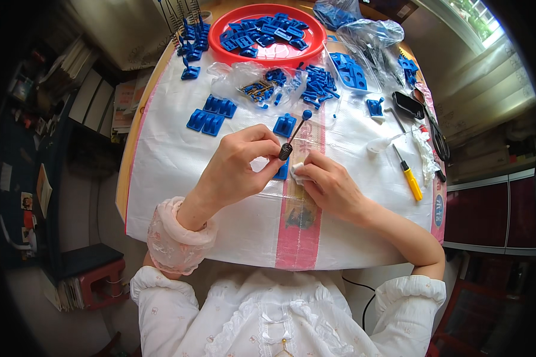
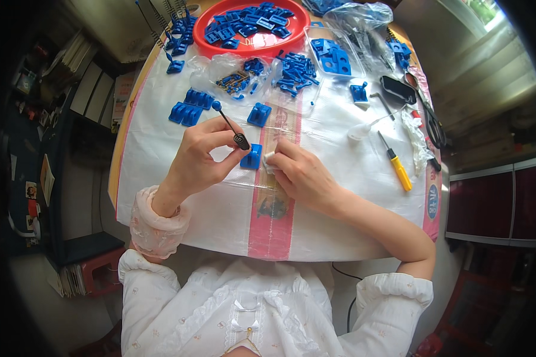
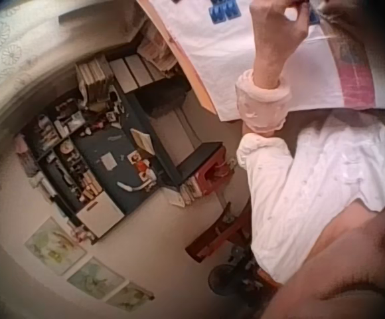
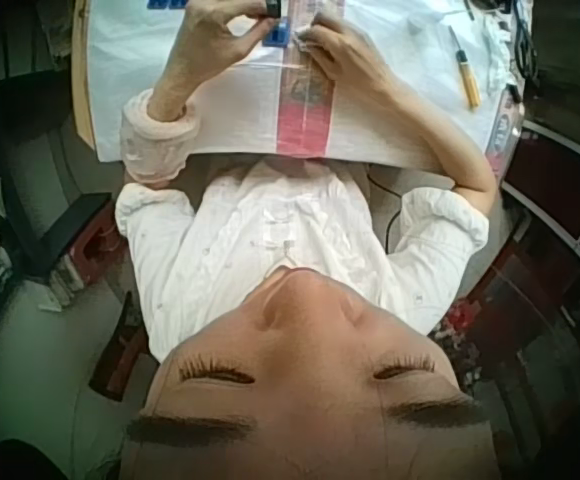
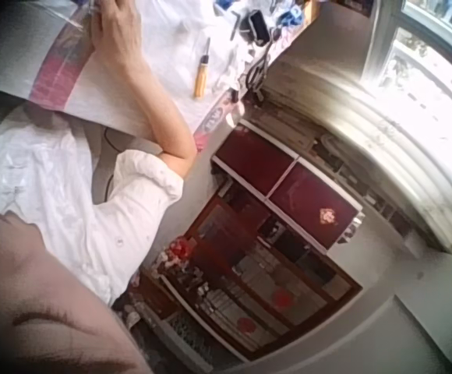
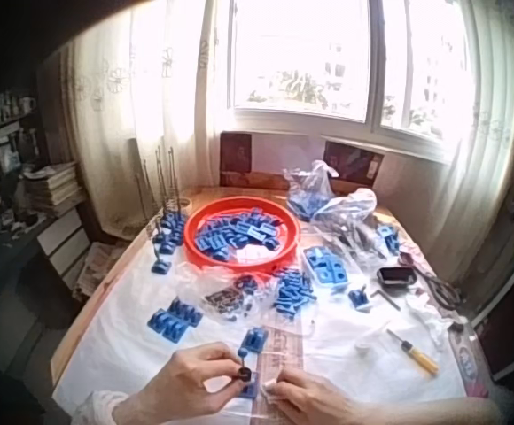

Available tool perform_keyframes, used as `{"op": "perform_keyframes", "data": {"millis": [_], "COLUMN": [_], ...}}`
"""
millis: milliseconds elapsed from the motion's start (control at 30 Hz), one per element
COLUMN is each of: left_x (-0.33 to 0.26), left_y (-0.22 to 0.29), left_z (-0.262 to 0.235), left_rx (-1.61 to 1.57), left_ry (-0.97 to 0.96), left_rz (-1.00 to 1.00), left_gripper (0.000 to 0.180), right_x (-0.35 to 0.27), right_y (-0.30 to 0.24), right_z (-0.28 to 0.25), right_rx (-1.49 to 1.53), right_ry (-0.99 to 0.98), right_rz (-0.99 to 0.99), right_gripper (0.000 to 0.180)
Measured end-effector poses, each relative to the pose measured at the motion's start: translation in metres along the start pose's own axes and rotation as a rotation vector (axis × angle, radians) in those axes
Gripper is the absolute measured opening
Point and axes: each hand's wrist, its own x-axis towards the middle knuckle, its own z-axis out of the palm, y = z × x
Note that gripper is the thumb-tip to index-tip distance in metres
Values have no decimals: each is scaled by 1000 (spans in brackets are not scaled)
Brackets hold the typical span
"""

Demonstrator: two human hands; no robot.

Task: Assembling small blue plastic components using glue, a metal spring, and scissors.

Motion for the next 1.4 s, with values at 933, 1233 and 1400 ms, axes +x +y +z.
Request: {"op": "perform_keyframes", "data": {"millis": [933,1233,1400], "left_x": [-2,2,0], "left_y": [0,3,1], "left_z": [0,-1,-2], "left_rx": [-7,0,11], "left_ry": [-21,-17,-19], "left_rz": [-33,-8,-16], "left_gripper": [12,11,12], "right_x": [1,8,1], "right_y": [-1,5,-9], "right_z": [-11,-5,-20], "right_rx": [111,60,-100], "right_ry": [-152,41,-104], "right_rz": [-106,11,-71], "right_gripper": [30,21,14]}}
